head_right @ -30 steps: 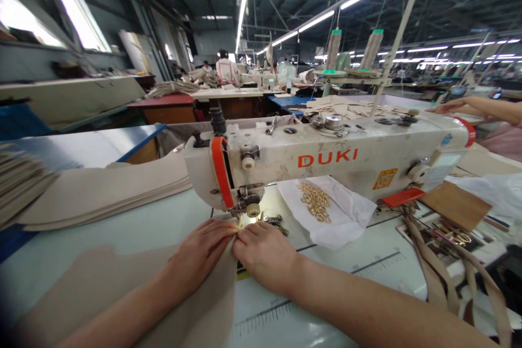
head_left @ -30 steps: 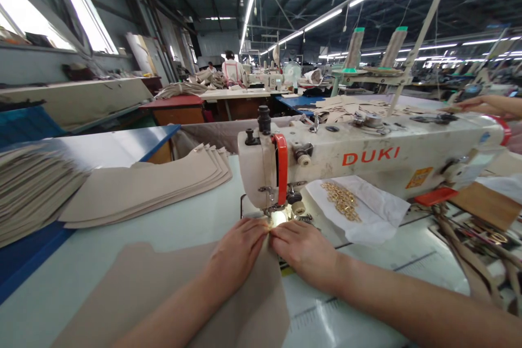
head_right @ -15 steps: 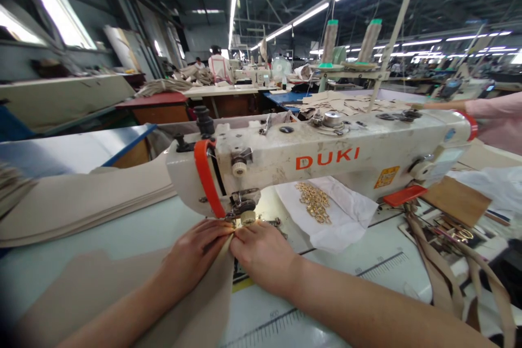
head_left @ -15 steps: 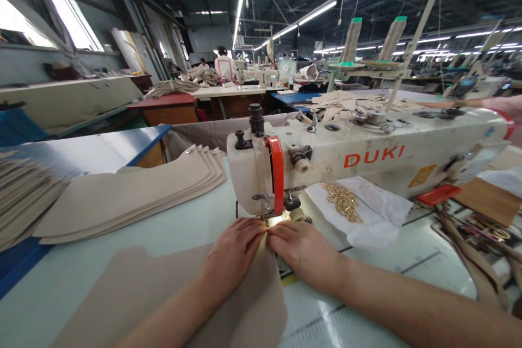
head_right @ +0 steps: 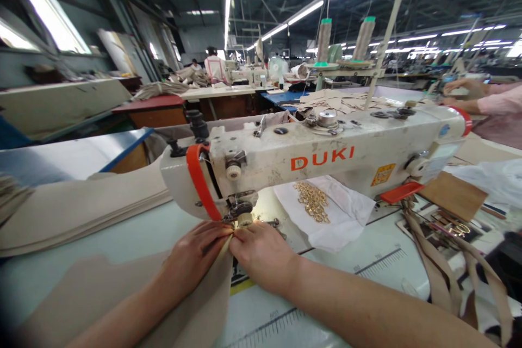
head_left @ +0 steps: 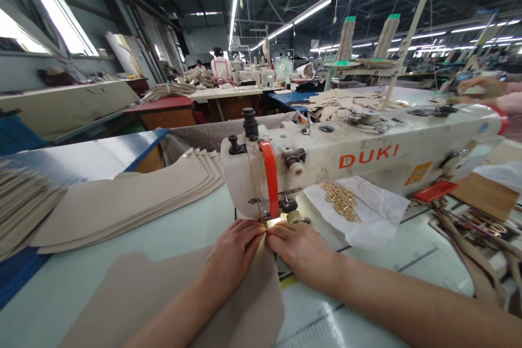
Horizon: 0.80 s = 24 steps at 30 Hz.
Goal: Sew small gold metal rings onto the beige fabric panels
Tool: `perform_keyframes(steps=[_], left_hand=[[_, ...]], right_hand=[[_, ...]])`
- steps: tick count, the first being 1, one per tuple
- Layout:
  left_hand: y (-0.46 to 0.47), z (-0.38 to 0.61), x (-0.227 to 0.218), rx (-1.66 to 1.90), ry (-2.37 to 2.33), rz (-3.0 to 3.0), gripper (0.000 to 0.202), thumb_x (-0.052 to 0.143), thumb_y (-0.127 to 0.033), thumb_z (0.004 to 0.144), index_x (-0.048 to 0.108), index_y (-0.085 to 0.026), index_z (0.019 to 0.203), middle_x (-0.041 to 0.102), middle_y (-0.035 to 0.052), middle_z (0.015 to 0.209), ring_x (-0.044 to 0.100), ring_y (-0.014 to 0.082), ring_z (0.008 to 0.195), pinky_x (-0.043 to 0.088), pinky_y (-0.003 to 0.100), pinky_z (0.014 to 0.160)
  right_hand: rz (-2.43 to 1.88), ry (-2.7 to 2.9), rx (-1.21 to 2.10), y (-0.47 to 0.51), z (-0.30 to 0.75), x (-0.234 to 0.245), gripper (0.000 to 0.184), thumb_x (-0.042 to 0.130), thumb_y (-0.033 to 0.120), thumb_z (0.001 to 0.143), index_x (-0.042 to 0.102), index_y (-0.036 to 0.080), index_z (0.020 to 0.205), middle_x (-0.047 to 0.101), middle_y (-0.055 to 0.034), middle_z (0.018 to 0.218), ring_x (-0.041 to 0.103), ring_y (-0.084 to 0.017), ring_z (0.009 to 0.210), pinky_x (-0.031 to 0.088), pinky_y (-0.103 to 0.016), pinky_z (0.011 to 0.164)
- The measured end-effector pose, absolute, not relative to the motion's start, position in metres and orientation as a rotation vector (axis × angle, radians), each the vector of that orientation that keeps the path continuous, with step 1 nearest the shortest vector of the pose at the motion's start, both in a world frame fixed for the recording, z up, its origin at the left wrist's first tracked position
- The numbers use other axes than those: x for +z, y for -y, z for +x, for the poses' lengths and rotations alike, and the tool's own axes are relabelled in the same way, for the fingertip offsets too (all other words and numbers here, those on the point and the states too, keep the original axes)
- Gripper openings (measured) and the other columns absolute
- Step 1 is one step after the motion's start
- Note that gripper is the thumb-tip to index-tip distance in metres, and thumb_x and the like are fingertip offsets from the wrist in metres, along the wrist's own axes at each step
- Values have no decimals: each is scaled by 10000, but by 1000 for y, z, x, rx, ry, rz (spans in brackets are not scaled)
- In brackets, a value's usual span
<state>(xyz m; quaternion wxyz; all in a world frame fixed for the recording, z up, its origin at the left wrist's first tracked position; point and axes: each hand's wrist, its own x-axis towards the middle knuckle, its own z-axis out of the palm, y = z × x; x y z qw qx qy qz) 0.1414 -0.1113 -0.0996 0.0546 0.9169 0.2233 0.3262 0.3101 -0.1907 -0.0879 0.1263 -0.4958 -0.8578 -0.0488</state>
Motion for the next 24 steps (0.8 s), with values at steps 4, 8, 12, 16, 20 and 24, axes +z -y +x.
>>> perform_keyframes(steps=[4, 8, 12, 16, 20, 24], left_hand=[[111, 141, -100, 994, -668, 2819, 279, 424, -261, 908, 689, -187, 870, 716, 56, 860, 649, 178, 822, 553, 303, 777], [112, 141, -101, 964, -692, 2823, 262, 434, -257, 905, 686, -192, 876, 712, 55, 875, 645, 182, 841, 550, 315, 789], [114, 141, -98, 940, -700, 2827, 266, 428, -242, 907, 686, -187, 870, 709, 58, 874, 641, 180, 843, 551, 317, 790], [119, 139, -95, 899, -682, 2871, 270, 417, -232, 913, 679, -171, 932, 711, 67, 932, 633, 188, 899, 540, 341, 843], [123, 134, -94, 760, -690, 2975, 287, 397, -206, 915, 656, -148, 1026, 699, 82, 1031, 621, 199, 991, 515, 365, 915], [126, 132, -94, 629, -666, 3088, 321, 355, -181, 925, 625, -123, 1089, 681, 95, 1095, 603, 189, 1056, 488, 348, 961]], right_hand=[[-1450, 2491, -132, 192, 309, -87, 72, 537, 136, 884, 586, 121, 934, 628, -85, 992, 562, -211, 922, 456, -328, 768], [-1445, 2477, -138, 191, 309, -89, 65, 561, 139, 872, 599, 122, 923, 632, -85, 1003, 555, -215, 958, 449, -327, 815], [-1434, 2464, -167, 191, 309, -90, 70, 564, 156, 876, 607, 124, 921, 637, -82, 1015, 557, -209, 965, 441, -317, 840], [-1389, 2482, -197, 197, 310, -89, 93, 541, 167, 894, 606, 130, 947, 646, -72, 1013, 567, -195, 952, 435, -314, 855], [-1284, 2520, -202, 204, 312, -89, 84, 537, 189, 900, 604, 146, 927, 646, -52, 1016, 553, -178, 999, 413, -302, 904], [-1242, 2547, -188, 205, 314, -91, 96, 528, 199, 908, 611, 155, 927, 643, -59, 1037, 543, -169, 1039, 412, -292, 917]])
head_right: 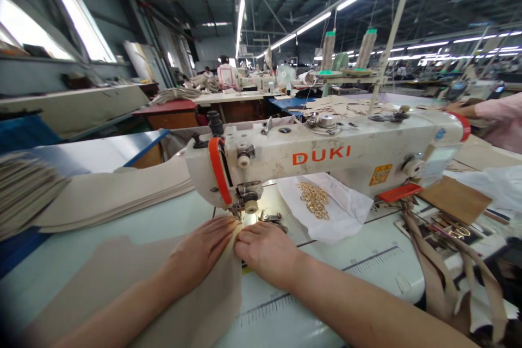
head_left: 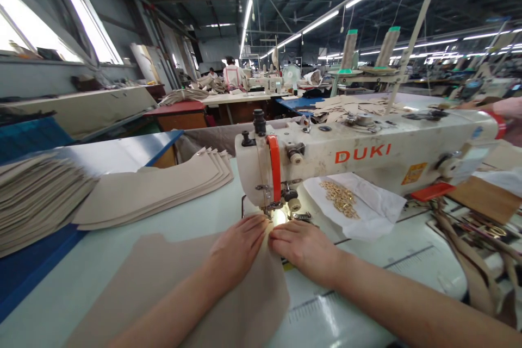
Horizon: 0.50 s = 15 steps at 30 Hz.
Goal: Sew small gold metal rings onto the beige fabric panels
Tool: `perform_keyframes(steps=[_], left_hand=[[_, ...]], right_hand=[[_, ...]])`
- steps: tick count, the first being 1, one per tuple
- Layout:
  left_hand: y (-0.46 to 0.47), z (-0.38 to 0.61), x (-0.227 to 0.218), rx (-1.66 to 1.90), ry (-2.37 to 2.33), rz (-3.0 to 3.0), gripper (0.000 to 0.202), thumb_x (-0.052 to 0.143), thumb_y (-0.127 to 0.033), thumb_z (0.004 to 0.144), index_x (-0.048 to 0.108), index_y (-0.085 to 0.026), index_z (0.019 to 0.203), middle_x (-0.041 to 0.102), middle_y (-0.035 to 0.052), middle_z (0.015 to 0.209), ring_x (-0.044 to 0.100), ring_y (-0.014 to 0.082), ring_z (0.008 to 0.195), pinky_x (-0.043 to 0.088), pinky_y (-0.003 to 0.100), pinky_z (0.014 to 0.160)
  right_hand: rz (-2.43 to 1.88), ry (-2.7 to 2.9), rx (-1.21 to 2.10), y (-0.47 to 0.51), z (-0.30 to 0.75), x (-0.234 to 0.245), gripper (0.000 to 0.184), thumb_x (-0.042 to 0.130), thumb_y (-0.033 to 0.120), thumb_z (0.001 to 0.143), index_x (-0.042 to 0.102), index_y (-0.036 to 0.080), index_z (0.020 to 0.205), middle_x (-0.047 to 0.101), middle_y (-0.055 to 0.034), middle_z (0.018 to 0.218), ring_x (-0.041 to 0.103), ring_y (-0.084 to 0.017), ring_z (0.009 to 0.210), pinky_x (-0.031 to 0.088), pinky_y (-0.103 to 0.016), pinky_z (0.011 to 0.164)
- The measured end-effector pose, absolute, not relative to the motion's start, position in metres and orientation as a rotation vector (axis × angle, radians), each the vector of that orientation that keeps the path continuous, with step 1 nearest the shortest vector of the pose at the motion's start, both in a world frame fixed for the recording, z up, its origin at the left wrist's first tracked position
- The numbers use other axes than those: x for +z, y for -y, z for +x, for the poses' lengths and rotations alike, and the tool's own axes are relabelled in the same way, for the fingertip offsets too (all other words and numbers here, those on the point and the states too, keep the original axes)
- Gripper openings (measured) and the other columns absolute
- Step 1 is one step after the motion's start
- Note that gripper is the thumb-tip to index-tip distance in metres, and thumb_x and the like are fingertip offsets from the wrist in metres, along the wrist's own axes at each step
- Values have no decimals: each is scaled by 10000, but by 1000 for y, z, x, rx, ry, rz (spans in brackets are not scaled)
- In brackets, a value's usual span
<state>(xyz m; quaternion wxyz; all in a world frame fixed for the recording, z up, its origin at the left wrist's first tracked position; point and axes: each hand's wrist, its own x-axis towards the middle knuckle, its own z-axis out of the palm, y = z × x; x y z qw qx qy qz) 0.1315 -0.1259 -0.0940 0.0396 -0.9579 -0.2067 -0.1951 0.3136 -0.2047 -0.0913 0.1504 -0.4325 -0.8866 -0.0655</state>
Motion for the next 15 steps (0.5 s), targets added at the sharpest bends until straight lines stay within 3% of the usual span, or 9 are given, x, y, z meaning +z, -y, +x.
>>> perform_keyframes(steps=[8, 15], left_hand=[[128, 131, -95, -531, 652, -2968, 318, 352, -184, 928, 606, -121, 1107, 663, 99, 1129, 580, 181, 1095, 458, 332, 992], [126, 133, -95, -620, 698, -3014, 292, 360, -210, 923, 609, -162, 1069, 666, 87, 1092, 605, 185, 1040, 497, 341, 934]], right_hand=[[-1271, 2588, -161, 205, 312, -87, 110, 518, 174, 908, 621, 141, 927, 644, -80, 1043, 554, -172, 1029, 426, -291, 915], [-1277, 2606, -154, 205, 311, -83, 100, 536, 170, 895, 620, 123, 922, 644, -80, 1012, 555, -185, 1018, 428, -295, 909]])
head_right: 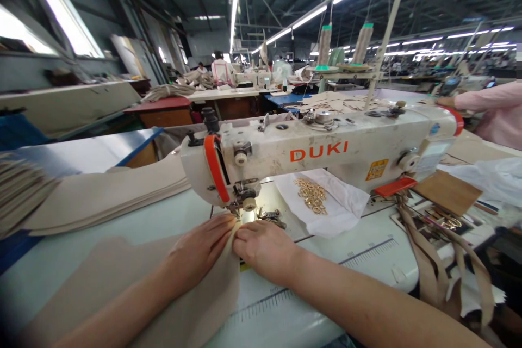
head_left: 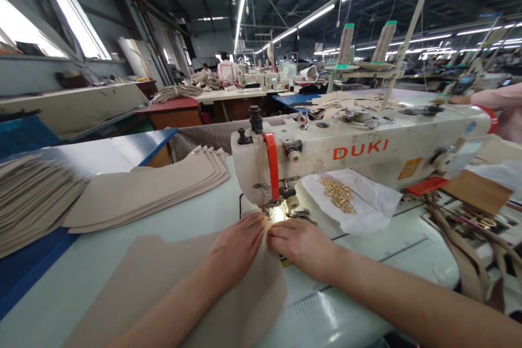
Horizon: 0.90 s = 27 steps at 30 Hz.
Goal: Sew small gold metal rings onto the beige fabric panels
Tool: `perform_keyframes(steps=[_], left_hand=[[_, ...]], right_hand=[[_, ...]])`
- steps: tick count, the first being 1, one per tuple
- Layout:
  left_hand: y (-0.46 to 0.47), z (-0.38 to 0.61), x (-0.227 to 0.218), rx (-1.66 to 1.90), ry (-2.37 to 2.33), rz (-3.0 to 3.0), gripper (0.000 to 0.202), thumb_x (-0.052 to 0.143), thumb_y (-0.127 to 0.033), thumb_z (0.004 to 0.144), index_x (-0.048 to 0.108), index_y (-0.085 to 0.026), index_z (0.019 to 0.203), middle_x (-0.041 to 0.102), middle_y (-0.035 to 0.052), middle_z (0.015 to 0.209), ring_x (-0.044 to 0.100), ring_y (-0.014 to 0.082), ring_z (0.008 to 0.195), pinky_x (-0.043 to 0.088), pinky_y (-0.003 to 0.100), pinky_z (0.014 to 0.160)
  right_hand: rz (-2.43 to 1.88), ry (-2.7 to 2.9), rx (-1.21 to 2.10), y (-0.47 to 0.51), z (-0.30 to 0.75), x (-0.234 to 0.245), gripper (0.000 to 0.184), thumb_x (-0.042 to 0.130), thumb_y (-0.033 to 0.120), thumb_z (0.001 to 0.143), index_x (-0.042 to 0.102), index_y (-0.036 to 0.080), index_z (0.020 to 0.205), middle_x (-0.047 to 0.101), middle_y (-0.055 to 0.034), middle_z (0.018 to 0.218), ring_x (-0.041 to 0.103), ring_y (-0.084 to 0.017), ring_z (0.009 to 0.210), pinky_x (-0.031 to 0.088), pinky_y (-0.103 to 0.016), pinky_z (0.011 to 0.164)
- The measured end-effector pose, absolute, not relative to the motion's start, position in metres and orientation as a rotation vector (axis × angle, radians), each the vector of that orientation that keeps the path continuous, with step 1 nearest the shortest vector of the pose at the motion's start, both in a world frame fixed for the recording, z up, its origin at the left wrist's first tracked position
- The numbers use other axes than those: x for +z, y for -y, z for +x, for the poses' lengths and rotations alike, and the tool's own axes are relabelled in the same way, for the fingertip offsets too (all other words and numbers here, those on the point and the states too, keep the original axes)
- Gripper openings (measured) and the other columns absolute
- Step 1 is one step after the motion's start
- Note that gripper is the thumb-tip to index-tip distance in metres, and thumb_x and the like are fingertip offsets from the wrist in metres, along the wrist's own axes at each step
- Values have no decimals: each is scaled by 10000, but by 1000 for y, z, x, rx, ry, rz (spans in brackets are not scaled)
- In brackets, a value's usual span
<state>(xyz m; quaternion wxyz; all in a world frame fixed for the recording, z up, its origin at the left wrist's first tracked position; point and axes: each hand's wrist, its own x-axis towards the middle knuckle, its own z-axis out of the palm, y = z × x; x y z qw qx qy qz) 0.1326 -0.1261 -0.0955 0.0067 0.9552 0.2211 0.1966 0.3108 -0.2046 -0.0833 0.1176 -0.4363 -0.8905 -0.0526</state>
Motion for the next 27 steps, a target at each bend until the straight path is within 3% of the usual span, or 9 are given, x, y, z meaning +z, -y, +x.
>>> perform_keyframes(steps=[12, 27], left_hand=[[125, 136, -97, 678, -731, 2987, 278, 389, -208, 900, 632, -181, 1032, 680, 70, 1068, 626, 184, 1004, 516, 324, 902], [119, 138, -98, 704, -753, 2988, 307, 379, -234, 896, 647, -166, 1029, 683, 90, 1075, 631, 208, 1010, 505, 368, 923]], right_hand=[[-1282, 2592, -261, 199, 310, -88, 65, 576, 168, 868, 610, 113, 877, 648, -60, 950, 577, -183, 947, 434, -281, 894], [-1279, 2580, -239, 194, 311, -90, 81, 562, 136, 868, 624, 94, 899, 648, -97, 1021, 558, -191, 1027, 425, -290, 933]])
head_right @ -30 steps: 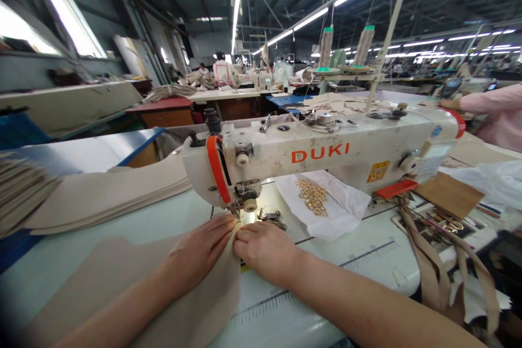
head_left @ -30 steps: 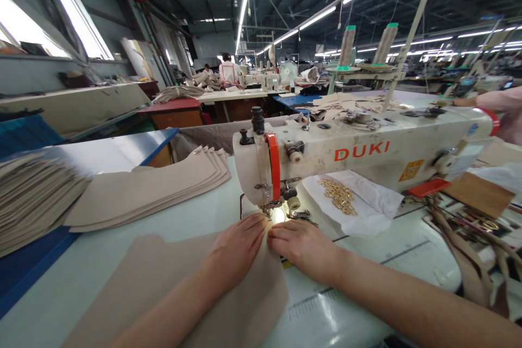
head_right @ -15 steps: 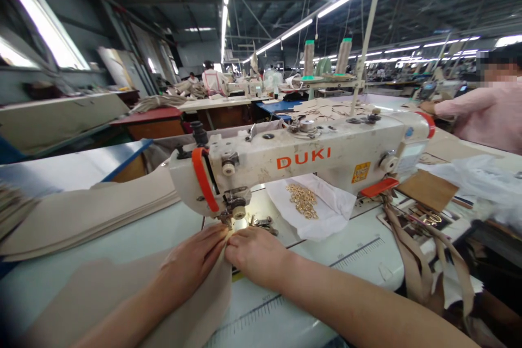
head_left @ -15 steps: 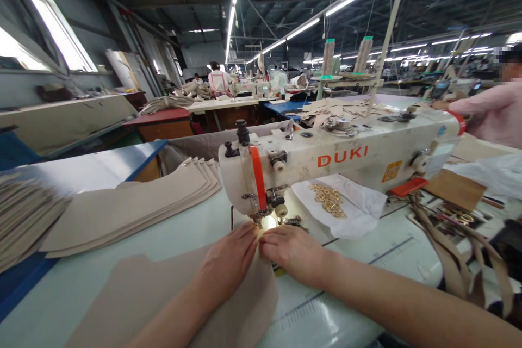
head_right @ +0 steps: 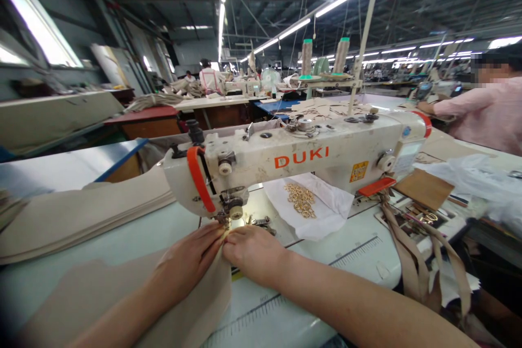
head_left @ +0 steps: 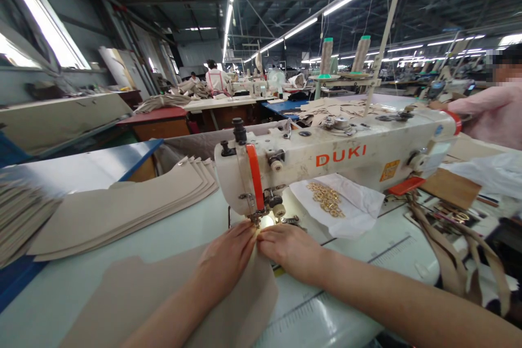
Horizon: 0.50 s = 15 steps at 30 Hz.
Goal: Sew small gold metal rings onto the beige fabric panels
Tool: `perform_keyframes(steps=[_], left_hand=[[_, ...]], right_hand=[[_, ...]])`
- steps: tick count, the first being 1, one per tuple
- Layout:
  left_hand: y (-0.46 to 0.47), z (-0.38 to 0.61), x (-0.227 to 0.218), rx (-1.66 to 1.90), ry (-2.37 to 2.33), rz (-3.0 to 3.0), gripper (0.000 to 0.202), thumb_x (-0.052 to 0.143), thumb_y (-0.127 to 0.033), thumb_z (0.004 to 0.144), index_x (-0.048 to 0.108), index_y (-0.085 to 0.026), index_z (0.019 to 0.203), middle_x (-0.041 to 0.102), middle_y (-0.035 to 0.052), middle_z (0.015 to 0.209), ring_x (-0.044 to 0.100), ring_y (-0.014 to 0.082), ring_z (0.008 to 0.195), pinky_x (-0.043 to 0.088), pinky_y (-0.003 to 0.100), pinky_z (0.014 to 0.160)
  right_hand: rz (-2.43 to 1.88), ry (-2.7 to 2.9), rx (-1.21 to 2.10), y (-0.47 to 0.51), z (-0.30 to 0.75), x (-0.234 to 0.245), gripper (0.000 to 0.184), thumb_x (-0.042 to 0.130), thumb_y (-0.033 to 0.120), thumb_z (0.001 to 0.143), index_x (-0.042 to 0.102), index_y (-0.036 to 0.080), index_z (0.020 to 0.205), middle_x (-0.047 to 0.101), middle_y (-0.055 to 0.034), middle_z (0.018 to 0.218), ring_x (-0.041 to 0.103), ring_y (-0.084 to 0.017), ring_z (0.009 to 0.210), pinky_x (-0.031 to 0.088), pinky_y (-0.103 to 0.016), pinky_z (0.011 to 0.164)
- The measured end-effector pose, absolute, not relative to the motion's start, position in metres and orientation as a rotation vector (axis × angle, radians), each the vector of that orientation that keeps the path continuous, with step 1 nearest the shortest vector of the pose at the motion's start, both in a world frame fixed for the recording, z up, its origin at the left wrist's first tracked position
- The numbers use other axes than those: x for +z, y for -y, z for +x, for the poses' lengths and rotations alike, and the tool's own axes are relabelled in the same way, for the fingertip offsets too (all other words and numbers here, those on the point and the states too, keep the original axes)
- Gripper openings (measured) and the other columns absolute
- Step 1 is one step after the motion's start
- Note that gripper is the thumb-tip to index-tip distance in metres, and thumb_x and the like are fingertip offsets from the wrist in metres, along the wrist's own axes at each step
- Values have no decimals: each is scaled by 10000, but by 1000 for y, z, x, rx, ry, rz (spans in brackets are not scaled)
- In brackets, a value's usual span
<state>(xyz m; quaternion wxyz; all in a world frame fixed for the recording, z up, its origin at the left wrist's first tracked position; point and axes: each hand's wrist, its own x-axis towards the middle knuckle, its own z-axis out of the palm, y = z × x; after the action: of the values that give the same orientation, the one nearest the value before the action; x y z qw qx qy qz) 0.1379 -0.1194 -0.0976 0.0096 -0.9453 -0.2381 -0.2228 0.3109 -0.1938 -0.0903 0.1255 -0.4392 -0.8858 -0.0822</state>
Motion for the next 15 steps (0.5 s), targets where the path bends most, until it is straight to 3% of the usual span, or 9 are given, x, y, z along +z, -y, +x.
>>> perform_keyframes(steps=[15], left_hand=[[120, 140, -97, -682, 816, -2966, 289, 408, -221, 888, 649, -174, 1043, 680, 86, 1102, 623, 201, 1042, 498, 367, 934]], right_hand=[[-1299, 2565, -184, 195, 312, -88, 112, 527, 139, 893, 625, 99, 932, 648, -106, 1051, 559, -182, 1057, 423, -292, 946]])
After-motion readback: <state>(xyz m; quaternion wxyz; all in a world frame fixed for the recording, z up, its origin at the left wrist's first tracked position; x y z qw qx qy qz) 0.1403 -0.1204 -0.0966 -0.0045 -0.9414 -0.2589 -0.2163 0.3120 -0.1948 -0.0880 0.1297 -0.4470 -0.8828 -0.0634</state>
